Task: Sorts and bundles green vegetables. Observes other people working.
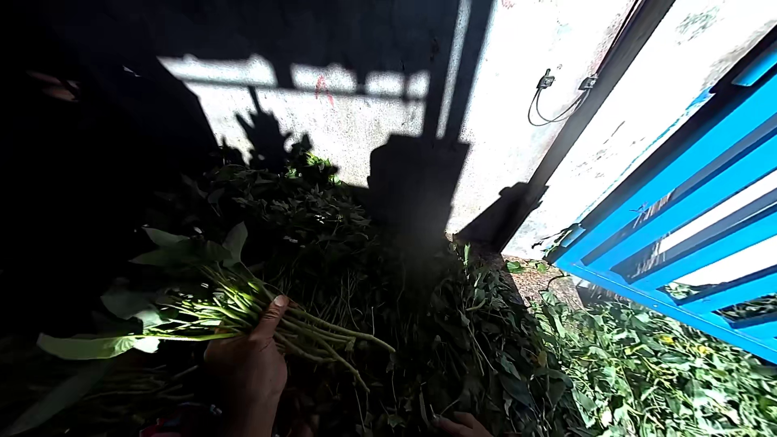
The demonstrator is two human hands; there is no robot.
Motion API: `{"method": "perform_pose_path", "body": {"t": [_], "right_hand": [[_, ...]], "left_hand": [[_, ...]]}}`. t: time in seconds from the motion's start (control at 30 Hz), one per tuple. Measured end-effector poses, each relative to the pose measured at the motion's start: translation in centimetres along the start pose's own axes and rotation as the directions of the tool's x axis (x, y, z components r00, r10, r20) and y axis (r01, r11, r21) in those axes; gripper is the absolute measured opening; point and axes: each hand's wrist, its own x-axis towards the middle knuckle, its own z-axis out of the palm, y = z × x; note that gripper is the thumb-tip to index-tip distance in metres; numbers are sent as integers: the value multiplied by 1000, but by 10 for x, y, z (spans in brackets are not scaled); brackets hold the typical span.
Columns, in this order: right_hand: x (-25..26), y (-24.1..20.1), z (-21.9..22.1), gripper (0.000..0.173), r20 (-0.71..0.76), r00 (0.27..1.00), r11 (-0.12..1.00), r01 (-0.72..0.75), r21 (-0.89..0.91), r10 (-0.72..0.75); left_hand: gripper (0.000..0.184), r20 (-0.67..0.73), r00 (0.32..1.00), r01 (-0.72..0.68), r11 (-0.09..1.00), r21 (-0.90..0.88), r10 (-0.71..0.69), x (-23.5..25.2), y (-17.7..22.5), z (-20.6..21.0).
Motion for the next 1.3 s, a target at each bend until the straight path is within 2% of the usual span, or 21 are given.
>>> {"method": "perform_pose_path", "body": {"t": [0.03,0.07,0.1,0.17,0.23,0.37,0.5,0.53,0.6,0.67,0.77,0.8,0.87,0.93,1.0,1.07,1.1,1.13,1.17,1.23,1.3], "right_hand": [[4,-16,12,46,7,1000,978,23,-208,-22],[7,-32,26,49,-12,994,945,102,-310,-111],[8,-47,42,50,-61,975,934,188,-306,-216],[1,-81,75,53,-119,938,945,322,-59,-327],[-14,-107,98,61,-8,947,937,319,141,-321],[-23,-118,118,39,122,921,924,351,149,-369],[-18,-110,118,32,104,953,926,244,287,-284],[-12,-107,116,32,63,954,935,273,227,-294],[3,-102,101,29,-122,936,940,314,-132,-330],[23,-102,66,40,-373,873,867,102,-488,-313],[63,-89,5,46,-745,622,762,-353,-543,-242],[73,-85,-13,48,-784,595,734,-450,-508,-178],[84,-83,-37,48,-766,637,708,-503,-495,-83],[81,-96,-44,45,-706,707,729,-464,-504,-38],[65,-116,-35,39,-696,706,833,-304,-463,-129],[45,-124,-16,32,-732,573,907,49,-419,-369],[38,-121,-8,30,-741,496,891,220,-397,-453],[35,-115,-3,29,-738,476,876,321,-361,-478],[35,-106,-1,28,-720,527,888,347,-302,-451],[33,-91,-2,26,-610,743,962,221,-164,-274],[30,-85,6,24,-558,798,971,229,-69,-228]], "left_hand": [[30,20,999,38,999,7,-38,-5,-1,2],[31,48,996,69,997,15,-70,-9,-4,2],[31,78,993,91,996,17,-92,-11,-7,1],[36,144,983,118,993,-2,-116,-12,-11,-1],[39,217,968,135,991,-13,-129,-17,-12,-1],[41,351,931,121,992,-43,-98,-26,-11,-3],[38,334,943,41,996,-76,-14,-29,-11,-4],[38,322,947,20,997,-75,5,-30,-10,-3],[37,279,959,-27,996,-87,51,-26,-6,-2],[42,214,976,-31,995,-97,51,-15,0,-4],[34,202,977,85,993,-86,-66,-8,5,-9],[31,230,965,150,985,-87,-127,-9,5,-9],[28,276,933,262,962,-73,-233,-15,2,-7],[25,310,902,332,942,-56,-299,-21,-2,-4],[25,324,887,364,930,-50,-330,-23,-6,-1],[24,320,885,370,928,-39,-339,-22,-10,0],[23,322,884,364,931,-23,-338,-22,-12,1],[22,328,882,359,934,-3,-338,-22,-14,2],[21,329,880,356,934,17,-342,-23,-16,3],[22,324,876,355,933,65,-356,-27,-20,4],[26,339,866,354,929,103,-368,-31,-25,6]]}}
